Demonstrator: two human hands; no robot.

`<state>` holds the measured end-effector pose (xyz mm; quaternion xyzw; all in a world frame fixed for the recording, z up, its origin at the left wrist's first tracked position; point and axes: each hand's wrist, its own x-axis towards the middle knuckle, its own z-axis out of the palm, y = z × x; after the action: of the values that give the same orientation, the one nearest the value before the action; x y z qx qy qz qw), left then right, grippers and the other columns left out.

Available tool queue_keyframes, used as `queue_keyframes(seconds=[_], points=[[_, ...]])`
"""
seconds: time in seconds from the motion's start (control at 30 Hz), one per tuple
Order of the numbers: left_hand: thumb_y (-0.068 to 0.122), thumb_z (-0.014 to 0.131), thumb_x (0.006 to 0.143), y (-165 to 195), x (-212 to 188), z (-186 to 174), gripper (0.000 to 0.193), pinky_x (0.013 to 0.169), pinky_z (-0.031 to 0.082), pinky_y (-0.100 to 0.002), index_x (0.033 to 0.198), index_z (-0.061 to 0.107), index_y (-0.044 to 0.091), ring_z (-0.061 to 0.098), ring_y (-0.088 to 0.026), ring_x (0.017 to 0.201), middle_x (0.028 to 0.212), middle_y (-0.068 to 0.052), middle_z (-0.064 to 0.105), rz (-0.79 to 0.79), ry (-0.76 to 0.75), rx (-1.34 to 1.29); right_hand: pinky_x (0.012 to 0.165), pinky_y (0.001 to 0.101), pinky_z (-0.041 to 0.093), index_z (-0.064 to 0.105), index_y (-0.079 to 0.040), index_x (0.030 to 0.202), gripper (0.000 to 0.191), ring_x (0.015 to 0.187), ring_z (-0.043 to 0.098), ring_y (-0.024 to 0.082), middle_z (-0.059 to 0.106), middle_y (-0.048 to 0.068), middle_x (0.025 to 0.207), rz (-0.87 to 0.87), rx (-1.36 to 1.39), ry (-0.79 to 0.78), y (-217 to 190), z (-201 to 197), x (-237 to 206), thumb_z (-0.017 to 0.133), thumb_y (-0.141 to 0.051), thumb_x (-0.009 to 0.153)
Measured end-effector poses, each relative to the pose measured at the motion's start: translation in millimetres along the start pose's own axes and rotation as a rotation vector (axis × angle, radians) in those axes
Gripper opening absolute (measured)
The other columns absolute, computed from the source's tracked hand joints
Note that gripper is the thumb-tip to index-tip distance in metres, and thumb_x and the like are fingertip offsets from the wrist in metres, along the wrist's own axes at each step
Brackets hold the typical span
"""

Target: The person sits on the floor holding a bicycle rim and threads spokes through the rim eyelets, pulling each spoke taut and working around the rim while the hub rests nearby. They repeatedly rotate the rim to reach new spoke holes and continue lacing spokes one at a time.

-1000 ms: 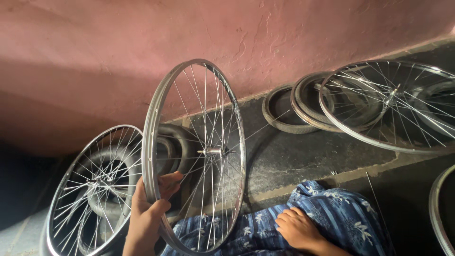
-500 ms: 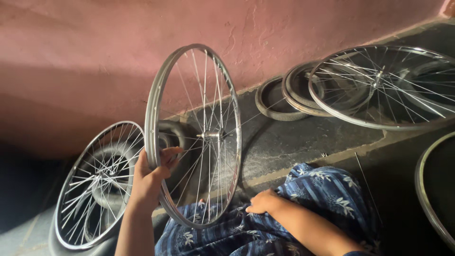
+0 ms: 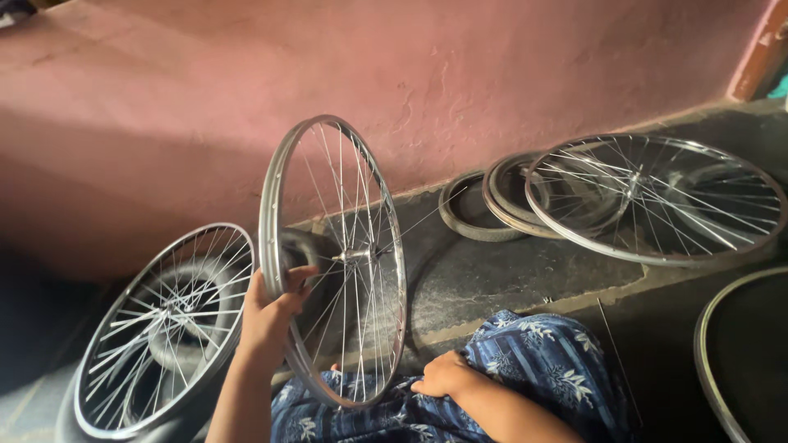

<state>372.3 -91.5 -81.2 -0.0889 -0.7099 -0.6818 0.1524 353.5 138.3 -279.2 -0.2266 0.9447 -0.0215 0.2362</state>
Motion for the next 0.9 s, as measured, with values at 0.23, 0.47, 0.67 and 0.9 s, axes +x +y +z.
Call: queue_keyframes(seconds=[0.23,0.47,0.67,0.9], points=[[-0.005,0.052,0.068,4.4,7.3,17.4,0.050,0.089,0.053,-0.034,0.118,0.051,0.001,0.064,-0.019,0.089,0.115,-0.016,0.073,0.001,0.051,0.015,0.101,0.0508,0.050,0.070,-0.004,0.126,0.075,0.124,0.063,0.036,0.067,0.018,0.131,-0.012,-0.042,-0.062,-5.8,7.0,0.4,0.042,-0.068,0.099],[-0.005,0.050,0.068,1.0,-5.7,5.8,0.050,0.094,0.051,-0.036,0.117,0.052,0.000,0.066,-0.024,0.106,0.118,-0.017,0.073,-0.031,0.072,0.020,0.104,0.0516,0.048,0.066,-0.004,0.132,0.072,0.129,0.059,0.034,0.064,0.017,0.137,-0.075,-0.067,-0.086,-9.2,18.9,14.6,0.041,-0.065,0.102],[-0.007,0.052,0.058,-27.5,-7.7,-36.9,0.055,0.111,0.043,-0.049,0.113,0.050,-0.003,0.064,-0.037,0.124,0.119,-0.026,0.068,-0.044,0.028,-0.172,0.100,0.0523,0.049,0.070,-0.002,0.121,0.064,0.122,0.062,0.037,0.067,0.021,0.127,-0.150,-0.054,-0.051,3.4,28.2,35.2,0.044,-0.057,0.100],[-0.008,0.054,0.051,-54.9,10.1,-94.1,0.057,0.111,0.040,-0.054,0.108,0.052,-0.001,0.061,-0.043,0.130,0.124,-0.032,0.068,-0.103,-0.056,-0.138,0.090,0.0567,0.052,0.073,0.001,0.104,0.038,0.107,0.069,0.043,0.071,0.025,0.108,-0.249,0.047,-0.035,26.4,39.3,80.9,0.056,-0.032,0.095]])
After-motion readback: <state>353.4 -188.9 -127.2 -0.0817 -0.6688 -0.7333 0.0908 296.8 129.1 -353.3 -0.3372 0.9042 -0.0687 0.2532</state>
